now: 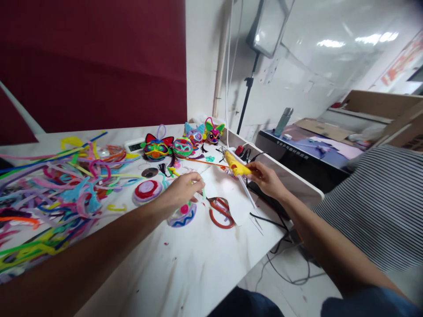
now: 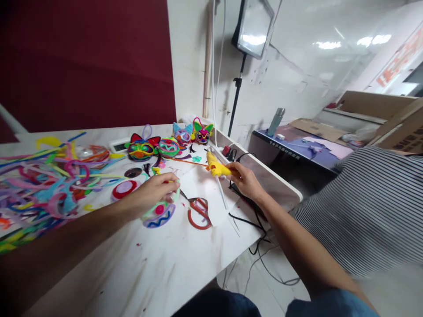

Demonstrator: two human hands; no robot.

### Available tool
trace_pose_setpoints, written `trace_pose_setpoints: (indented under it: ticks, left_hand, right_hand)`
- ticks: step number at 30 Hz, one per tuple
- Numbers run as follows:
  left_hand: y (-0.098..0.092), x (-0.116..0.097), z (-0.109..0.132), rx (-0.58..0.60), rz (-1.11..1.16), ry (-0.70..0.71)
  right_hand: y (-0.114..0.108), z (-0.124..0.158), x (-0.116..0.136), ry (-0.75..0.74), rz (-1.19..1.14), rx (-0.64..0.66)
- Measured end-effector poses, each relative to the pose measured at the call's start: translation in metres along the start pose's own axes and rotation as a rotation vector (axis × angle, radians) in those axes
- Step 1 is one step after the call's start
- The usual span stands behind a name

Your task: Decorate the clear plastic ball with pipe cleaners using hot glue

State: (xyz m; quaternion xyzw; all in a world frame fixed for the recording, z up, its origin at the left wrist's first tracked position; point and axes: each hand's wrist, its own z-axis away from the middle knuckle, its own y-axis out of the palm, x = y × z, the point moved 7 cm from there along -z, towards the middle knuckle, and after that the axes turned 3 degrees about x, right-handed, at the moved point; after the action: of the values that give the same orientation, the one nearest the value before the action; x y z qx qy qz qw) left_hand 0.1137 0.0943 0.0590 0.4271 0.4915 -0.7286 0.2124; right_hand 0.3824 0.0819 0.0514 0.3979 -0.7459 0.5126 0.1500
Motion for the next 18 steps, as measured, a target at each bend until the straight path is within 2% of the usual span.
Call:
trace_pose_setpoints:
  ticks: [3,6,14,18]
  left_hand:
    - [0.005,0.005,-0.044,-0.012,-0.152,-0.043]
    - [0.008,0.005,-0.069,-0.024,-0.324,-0.051]
    - [0.025,-0.001,-0.082,0.009,-0.604,0.002]
    - [0.017,-0.014,-0.079,-0.037,-0.604,0.036]
  right_hand:
    - [-0.002,0.003,-0.002,0.001,0.007,-0.003]
    - [-0.004,0.005,-0.005,-0.003,0.021,-0.002]
    - [-0.013,0.007,-0.006,-0.007,0.037,-0.015]
    - [-0.018,0.004,-0.005,-0.012,0.049,-0.026]
